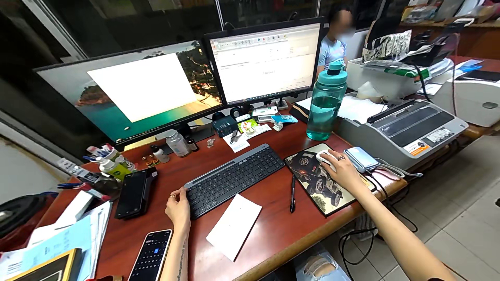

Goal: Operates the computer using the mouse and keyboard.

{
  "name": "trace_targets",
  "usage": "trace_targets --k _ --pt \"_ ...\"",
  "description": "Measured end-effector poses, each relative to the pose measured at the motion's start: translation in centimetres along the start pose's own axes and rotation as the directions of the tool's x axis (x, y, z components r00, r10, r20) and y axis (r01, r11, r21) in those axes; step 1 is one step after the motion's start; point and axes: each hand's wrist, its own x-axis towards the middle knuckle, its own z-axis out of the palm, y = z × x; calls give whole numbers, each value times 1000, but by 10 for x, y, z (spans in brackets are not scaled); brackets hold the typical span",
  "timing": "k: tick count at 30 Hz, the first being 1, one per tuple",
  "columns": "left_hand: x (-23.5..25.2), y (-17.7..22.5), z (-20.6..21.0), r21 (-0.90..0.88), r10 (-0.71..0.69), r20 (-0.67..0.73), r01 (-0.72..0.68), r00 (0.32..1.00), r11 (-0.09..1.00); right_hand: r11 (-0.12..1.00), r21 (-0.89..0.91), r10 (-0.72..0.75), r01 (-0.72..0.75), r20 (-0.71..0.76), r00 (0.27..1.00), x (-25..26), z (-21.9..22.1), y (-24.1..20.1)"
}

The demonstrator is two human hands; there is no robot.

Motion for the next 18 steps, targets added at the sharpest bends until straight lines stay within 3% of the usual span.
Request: trace_targets --k 18 --pt "0 1 0 0 -3 -3 3 1000 1000 1000 -6 -5 5 2 1000 0 1 1"
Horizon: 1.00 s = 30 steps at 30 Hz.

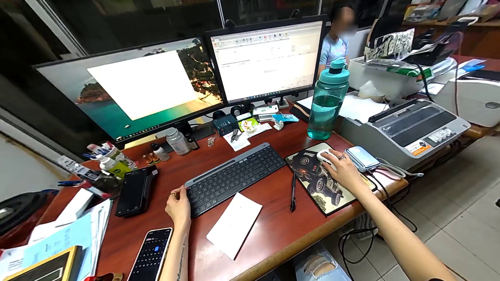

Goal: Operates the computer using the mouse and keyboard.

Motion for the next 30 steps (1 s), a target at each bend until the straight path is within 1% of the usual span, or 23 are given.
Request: trace_targets --k 30 --pt "-1 1 0 -4 -4 1 4 1000 1000 1000 8 2 -2 -3 1000 0 -1 -2"
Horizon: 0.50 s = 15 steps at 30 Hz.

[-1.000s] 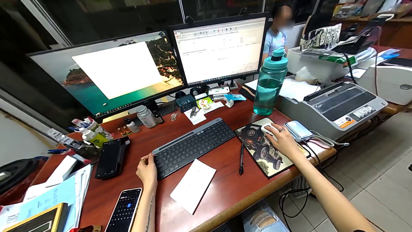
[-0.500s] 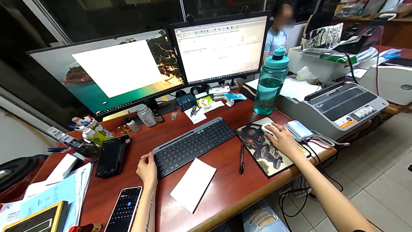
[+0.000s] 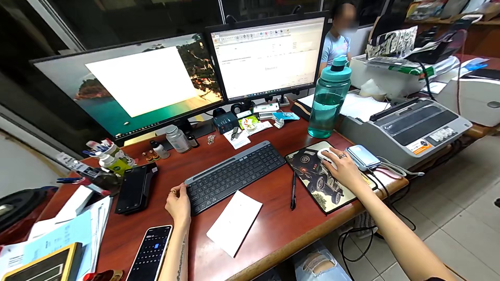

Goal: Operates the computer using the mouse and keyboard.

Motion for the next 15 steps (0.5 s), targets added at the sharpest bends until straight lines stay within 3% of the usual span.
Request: trace_targets --k 15 --pt "-1 2 -1 8 -9 9 9 1000 1000 1000 -7 7 -7 4 1000 0 -2 -3"
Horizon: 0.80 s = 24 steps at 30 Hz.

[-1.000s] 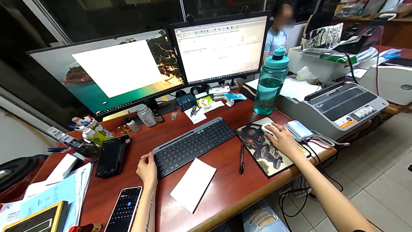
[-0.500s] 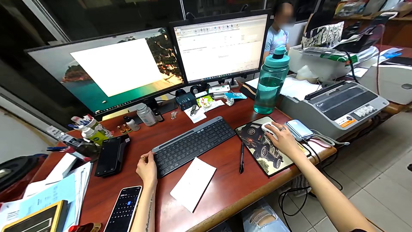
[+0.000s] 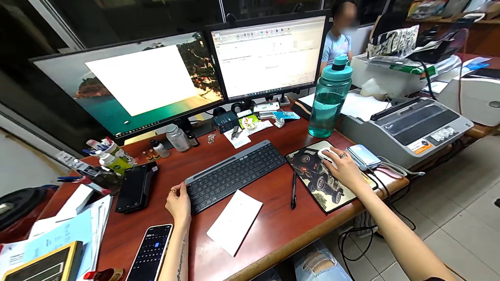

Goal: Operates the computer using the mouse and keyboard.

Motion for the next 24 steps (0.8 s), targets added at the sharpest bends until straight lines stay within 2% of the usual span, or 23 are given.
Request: trace_targets --k 11,14,17,21,24 --pt "0 0 -2 -8 -5 -2 5 1000 1000 999 -39 -12 12 2 1000 -2 -2 -3" --pt "0 2 -2 -2 -14 8 14 1000 1000 994 -54 -102 98 -70 992 0 -2 -17" --pt "1 1 -2 -10 -23 8 23 1000 1000 979 34 -196 200 -98 976 13 9 -49" --pt "2 1 -2 -22 -29 9 29 1000 999 950 213 -248 228 71 966 41 29 -97" --pt "2 3 -2 -26 -40 8 40 999 999 925 274 -310 261 154 938 60 47 -116"
